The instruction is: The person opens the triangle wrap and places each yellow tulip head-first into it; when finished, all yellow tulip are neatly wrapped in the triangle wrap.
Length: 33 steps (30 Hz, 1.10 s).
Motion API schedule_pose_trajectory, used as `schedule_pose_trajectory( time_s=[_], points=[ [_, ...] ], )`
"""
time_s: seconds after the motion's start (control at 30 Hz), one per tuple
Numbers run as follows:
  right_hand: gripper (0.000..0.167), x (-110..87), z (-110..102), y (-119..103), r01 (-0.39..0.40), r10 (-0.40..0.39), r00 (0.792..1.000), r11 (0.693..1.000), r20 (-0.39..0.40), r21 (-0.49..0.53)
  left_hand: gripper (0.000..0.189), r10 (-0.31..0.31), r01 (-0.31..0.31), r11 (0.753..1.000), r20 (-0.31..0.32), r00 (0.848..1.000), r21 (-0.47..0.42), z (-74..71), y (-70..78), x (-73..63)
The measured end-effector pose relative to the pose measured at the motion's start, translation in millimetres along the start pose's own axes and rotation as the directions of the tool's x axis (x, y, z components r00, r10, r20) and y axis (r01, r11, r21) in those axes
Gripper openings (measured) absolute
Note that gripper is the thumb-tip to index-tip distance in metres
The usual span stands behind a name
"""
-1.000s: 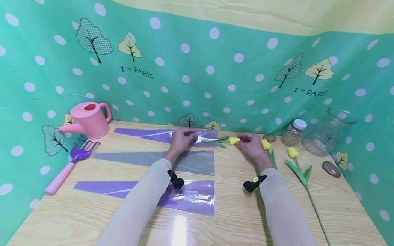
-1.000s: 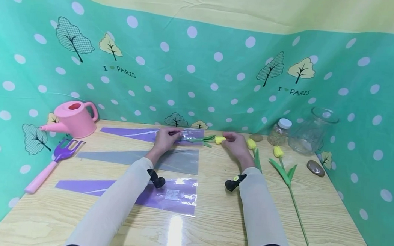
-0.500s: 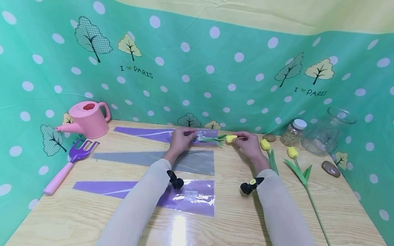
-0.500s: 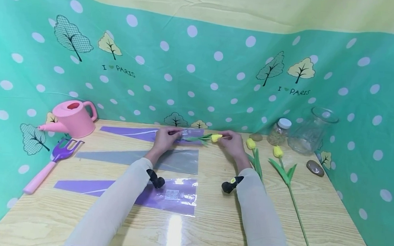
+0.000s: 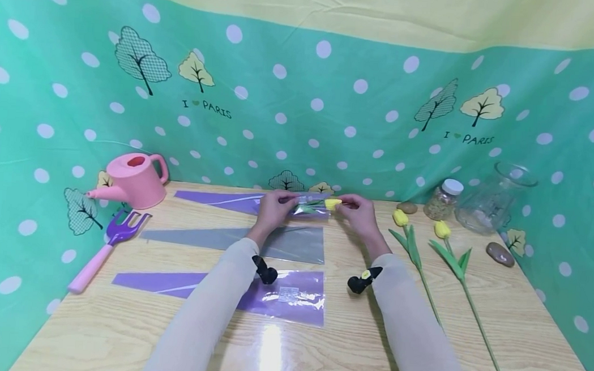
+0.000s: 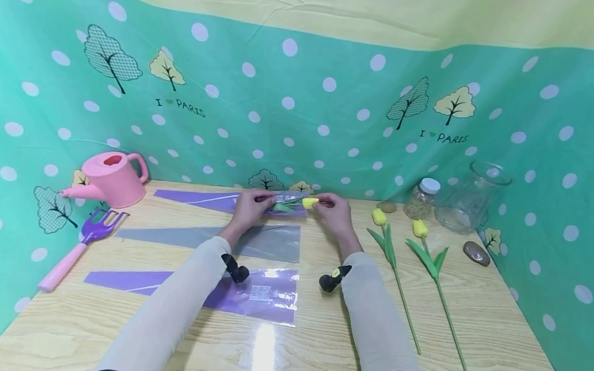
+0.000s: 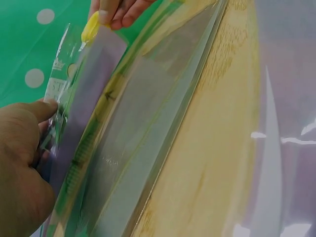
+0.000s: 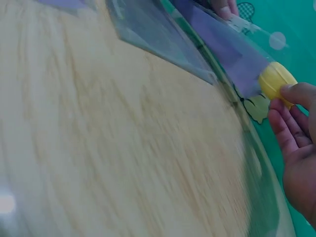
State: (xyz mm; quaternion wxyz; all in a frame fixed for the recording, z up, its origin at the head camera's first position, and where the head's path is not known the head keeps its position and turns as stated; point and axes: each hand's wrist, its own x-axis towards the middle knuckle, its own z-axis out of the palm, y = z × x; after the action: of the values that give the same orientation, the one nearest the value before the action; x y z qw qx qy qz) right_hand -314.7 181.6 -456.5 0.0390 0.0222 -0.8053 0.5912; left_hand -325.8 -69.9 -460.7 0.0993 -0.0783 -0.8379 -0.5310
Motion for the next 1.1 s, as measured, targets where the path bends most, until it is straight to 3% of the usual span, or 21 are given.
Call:
schedule_pose_trajectory(
  time_s=[0.33, 0.63, 1.1],
  points=[
    [0.03, 3.0, 15.1, -5.1, -0.041, 0.04, 0.998, 0.999, 0.044, 0.008, 0.02, -0.005, 0.005, 1.0, 0.01, 1.0, 0.015, -0.6, 1.3, -0.1],
    [0.028, 9.3, 21.7, -5.7, -0.089, 0.089, 0.995, 0.996, 0.035, -0.002, 0.02, -0.005, 0.005, 1.0, 0.003, 1.0, 0.02, -1.5, 0.1, 0.4],
    [0.031, 22.0, 31.7, 3.4, -0.085, 0.078, 0.989, 0.995, 0.122, 0.052, 0.019, 0.011, -0.011, 0.999, -0.003, 1.0, 0.052, -9.9, -4.1, 0.9]
  ],
)
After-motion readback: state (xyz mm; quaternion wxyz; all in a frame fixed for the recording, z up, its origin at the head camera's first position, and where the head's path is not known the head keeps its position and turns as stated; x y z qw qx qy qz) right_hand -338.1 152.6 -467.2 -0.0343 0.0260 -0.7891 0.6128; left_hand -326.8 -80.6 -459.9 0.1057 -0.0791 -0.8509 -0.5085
